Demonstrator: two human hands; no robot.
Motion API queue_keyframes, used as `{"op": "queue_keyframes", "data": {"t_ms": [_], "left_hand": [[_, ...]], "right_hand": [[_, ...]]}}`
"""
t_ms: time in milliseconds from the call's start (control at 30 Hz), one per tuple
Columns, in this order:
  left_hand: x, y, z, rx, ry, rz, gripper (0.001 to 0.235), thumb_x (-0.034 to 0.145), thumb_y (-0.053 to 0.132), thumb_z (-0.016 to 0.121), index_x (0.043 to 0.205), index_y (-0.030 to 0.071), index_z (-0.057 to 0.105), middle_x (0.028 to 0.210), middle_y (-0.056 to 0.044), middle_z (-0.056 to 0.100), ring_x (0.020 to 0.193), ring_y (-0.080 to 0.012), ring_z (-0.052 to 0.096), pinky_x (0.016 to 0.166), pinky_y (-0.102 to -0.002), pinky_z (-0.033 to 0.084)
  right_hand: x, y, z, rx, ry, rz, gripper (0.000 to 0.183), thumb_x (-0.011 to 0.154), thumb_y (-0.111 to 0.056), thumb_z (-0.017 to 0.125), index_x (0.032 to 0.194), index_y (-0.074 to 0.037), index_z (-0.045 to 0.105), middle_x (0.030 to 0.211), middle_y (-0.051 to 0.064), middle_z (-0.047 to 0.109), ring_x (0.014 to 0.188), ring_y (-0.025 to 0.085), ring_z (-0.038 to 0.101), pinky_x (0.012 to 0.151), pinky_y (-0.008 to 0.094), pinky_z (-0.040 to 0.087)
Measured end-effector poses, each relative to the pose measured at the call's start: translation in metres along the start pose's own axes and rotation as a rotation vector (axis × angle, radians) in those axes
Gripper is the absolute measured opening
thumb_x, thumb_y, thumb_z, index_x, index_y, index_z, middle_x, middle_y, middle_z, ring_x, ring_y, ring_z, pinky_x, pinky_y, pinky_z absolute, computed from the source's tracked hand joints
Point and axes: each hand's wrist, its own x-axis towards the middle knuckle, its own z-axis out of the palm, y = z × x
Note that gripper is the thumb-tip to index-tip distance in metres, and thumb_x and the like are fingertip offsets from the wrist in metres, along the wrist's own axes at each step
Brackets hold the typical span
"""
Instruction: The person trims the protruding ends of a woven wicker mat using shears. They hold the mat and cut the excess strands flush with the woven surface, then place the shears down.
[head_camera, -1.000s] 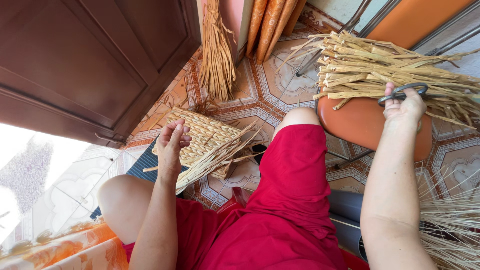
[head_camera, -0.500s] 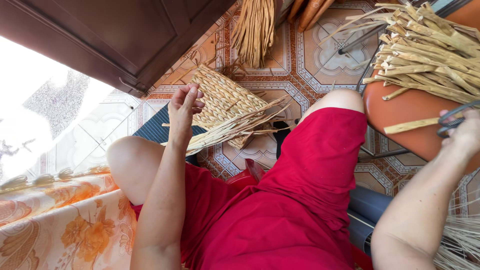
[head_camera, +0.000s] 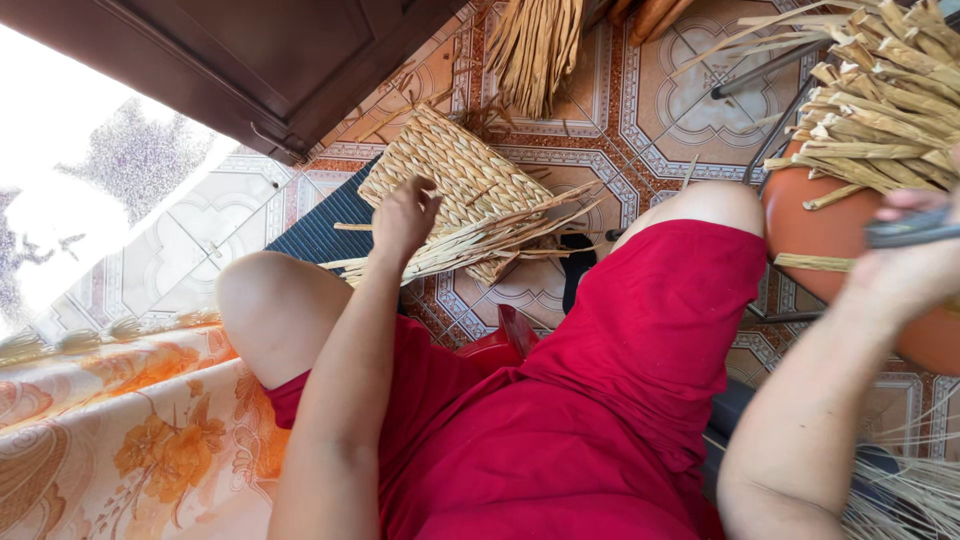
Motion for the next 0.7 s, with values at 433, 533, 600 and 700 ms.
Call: {"op": "queue_keyframes", "data": {"t_ms": [433,533,600,700], "left_hand": [[-0.008,-0.024,0.129,0.419,-0.303,0.059,0.101,0.078,0.042,0.085,0.159,0.021,0.029,0.152,-0.007,0.043,0.141,-0.0291,0.041,0.111,-0.052,0.038],[-0.007,-0.01,0.13,0.471,-0.271,0.053,0.113,0.071,0.043,0.089,0.159,0.021,0.023,0.154,-0.005,0.038,0.141,-0.0285,0.035,0.111,-0.054,0.033],[-0.005,-0.005,0.132,0.506,-0.3,0.028,0.119,0.069,0.045,0.09,0.162,0.023,0.019,0.158,-0.007,0.034,0.14,-0.0306,0.03,0.108,-0.056,0.032],[-0.003,-0.005,0.142,0.581,-0.285,0.068,0.092,0.083,0.036,0.081,0.157,0.016,0.03,0.146,-0.009,0.045,0.138,-0.0286,0.04,0.111,-0.055,0.033]], "right_hand": [[-0.073,-0.005,0.259,0.005,-0.413,0.633,0.049,0.096,-0.002,0.066,0.143,-0.004,0.053,0.097,0.013,0.075,0.054,0.009,0.062,0.043,0.02,0.046],[-0.072,0.003,0.263,-0.044,-0.414,0.693,0.051,0.095,-0.003,0.067,0.144,-0.004,0.053,0.094,0.013,0.075,0.053,0.007,0.062,0.042,0.019,0.045],[-0.073,0.007,0.264,-0.08,-0.415,0.715,0.052,0.094,-0.003,0.067,0.144,-0.005,0.053,0.094,0.013,0.075,0.051,0.007,0.061,0.041,0.019,0.045],[-0.075,0.01,0.263,-0.102,-0.422,0.734,0.053,0.094,-0.003,0.066,0.144,-0.005,0.053,0.093,0.013,0.075,0.051,0.007,0.061,0.041,0.019,0.044]]}}
